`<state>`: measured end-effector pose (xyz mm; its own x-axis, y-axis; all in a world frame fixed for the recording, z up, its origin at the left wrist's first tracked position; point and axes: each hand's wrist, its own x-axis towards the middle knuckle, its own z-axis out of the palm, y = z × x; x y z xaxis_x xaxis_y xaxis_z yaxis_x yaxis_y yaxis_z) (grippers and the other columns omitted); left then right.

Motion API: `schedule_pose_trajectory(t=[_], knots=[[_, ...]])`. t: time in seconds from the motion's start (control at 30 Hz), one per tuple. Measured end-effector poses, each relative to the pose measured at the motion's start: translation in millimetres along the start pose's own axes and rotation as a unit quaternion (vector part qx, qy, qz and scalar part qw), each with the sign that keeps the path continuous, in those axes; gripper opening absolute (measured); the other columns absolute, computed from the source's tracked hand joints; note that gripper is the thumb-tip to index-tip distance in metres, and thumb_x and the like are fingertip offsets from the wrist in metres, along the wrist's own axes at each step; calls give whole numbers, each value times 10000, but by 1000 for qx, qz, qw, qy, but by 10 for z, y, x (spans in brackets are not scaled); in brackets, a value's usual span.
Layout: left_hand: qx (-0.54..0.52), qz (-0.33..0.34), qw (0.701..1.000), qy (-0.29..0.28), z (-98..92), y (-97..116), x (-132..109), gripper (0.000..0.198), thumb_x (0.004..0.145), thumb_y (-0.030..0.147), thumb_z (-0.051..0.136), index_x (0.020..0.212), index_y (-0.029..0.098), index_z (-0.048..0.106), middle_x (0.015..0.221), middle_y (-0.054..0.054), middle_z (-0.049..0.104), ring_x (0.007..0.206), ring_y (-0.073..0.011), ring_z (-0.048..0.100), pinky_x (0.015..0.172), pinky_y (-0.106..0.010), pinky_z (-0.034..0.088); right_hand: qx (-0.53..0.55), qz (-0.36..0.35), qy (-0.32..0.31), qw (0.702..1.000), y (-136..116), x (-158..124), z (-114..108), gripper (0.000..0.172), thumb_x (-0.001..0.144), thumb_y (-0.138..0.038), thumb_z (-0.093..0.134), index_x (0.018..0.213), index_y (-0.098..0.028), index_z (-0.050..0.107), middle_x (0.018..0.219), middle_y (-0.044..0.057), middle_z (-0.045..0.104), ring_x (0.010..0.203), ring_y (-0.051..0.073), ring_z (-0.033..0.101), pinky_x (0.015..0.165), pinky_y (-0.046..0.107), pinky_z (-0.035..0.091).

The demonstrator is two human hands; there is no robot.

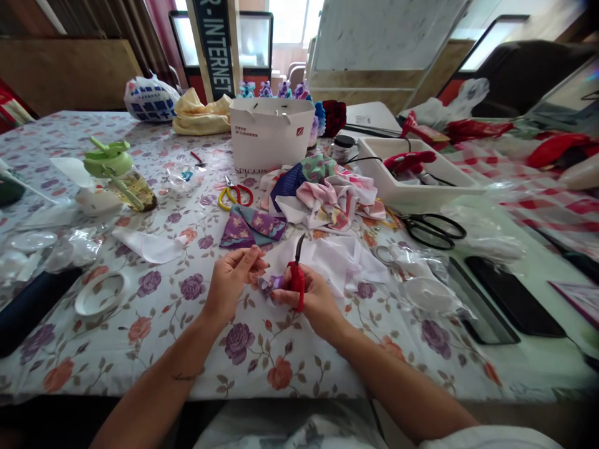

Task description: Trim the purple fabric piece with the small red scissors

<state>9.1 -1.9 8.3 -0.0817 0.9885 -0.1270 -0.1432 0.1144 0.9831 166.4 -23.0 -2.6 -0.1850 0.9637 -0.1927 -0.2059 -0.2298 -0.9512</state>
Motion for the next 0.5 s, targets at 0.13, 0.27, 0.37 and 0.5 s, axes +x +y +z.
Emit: schedule_pose_trajectory(t=[0.13, 0.27, 0.37, 0.5], knots=[[97, 1, 992, -81, 24, 9, -53, 364, 786, 496, 656, 741, 140, 720, 704, -43, 660, 630, -150, 582, 548, -239, 442, 2, -41, 40, 998, -22, 6, -72, 387, 571, -319, 861, 704, -199, 517, 588, -61, 533, 520, 106, 478, 508, 232, 386], [139, 34, 981, -132, 56, 1, -109, 233, 711, 393, 760, 760, 167, 732, 801, -31, 659, 725, -154, 590, 624, -233, 461, -37, -109, 68, 991, -21, -6, -103, 367, 599, -299, 855, 713, -202, 519, 608, -64, 491, 521, 93, 418, 490, 221, 357], [126, 40, 983, -128, 67, -39, -121, 172, 712, 346, 768, 793, 196, 750, 826, -25, 666, 771, -160, 597, 676, -241, 479, -63, -121, 65, 988, -13, -26, -95, 356, 631, -323, 838, 719, -207, 512, 591, -69, 459, 496, 87, 379, 466, 223, 333], [77, 52, 988, -122, 59, -42, -117, 122, 740, 301, 743, 768, 184, 760, 837, -40, 671, 799, -169, 596, 703, -254, 483, -62, -109, 52, 991, -49, -38, -81, 352, 633, -342, 835, 726, -207, 524, 613, -52, 511, 514, 99, 430, 489, 231, 375]])
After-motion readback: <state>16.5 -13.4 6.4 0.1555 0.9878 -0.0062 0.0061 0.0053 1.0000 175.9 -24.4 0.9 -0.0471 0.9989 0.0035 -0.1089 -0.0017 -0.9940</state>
